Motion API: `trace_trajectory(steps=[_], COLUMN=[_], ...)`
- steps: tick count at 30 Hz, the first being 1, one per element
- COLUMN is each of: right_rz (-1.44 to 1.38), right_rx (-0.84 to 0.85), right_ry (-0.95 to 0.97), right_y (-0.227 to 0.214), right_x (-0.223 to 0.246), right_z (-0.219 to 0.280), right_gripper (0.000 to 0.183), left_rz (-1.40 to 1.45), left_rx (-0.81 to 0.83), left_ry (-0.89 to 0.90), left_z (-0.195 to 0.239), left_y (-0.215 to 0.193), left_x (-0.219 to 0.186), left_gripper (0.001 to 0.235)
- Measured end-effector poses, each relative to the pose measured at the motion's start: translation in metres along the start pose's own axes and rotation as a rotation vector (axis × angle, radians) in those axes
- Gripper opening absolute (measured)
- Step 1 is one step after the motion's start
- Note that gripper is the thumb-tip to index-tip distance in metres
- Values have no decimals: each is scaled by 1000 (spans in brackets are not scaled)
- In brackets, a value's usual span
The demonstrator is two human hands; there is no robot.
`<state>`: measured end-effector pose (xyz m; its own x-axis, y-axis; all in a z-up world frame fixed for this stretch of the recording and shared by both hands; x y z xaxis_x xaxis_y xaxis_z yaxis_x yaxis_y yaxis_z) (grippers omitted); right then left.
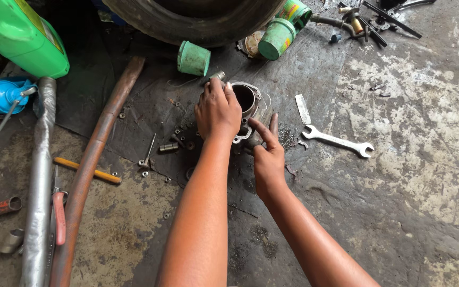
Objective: The person uses a wrench to tighten bolts on a metallic engine cylinder block. They then flip the block over and use a screwdriver to adjust a component on the opposite side.
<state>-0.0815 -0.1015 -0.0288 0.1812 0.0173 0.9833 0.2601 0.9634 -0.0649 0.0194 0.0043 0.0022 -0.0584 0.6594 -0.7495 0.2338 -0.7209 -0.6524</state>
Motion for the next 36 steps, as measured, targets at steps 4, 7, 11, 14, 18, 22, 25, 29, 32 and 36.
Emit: trace_trajectory(steps=[4, 7, 11, 14, 18, 22, 25, 29, 32, 36], right_rz=[-20, -93, -7, 59, 45, 5, 20, 401, 668, 939], right_rx=[5, 45, 76, -36, -77, 4, 33, -24, -84, -153], right_ry=[-12, -27, -92, -95, -32, -4, -59, -254, -287, -385], right_y=[-1, -7, -16, -21, -20, -9, -10, -10, -6, -3], right_x=[1, -1, 1, 8, 9, 2, -2, 2, 4, 7], right_z=[-8, -15, -18, -20, -16, -7, -7, -3, 3, 8], right_gripper=[61, 57, 57, 58, 61, 71, 74, 74, 69, 75], left_rz=[62, 53, 96, 82, 90, 102, 111, 70, 81, 34], left_rx=[-88, -76, -87, -74, -71, -102, -97, -75, -71, -55], left_ry=[68, 61, 90, 71, 69, 105, 96, 80, 91, 68], left_z=[-2, 0, 1, 0, 5, 3, 1, -1, 0, -1], left_y=[0, 1, -1, -1, -3, -3, -1, -1, -3, -1], left_x=[1, 2, 2, 1, 1, 3, 4, 1, 1, 1], left_gripper=[33, 32, 31, 31, 32, 33, 34, 33, 35, 34])
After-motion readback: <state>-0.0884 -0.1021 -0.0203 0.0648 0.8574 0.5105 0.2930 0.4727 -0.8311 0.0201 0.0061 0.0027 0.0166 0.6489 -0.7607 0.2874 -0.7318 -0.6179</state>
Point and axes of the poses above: each hand's wrist, its own z-axis away from the middle knuckle, its own y-axis out of the palm, x = y × z, the point moved 2 cm from there along -z, towards the middle knuckle, and after that the axes turned 11 degrees about z, right-handed, at the moved point
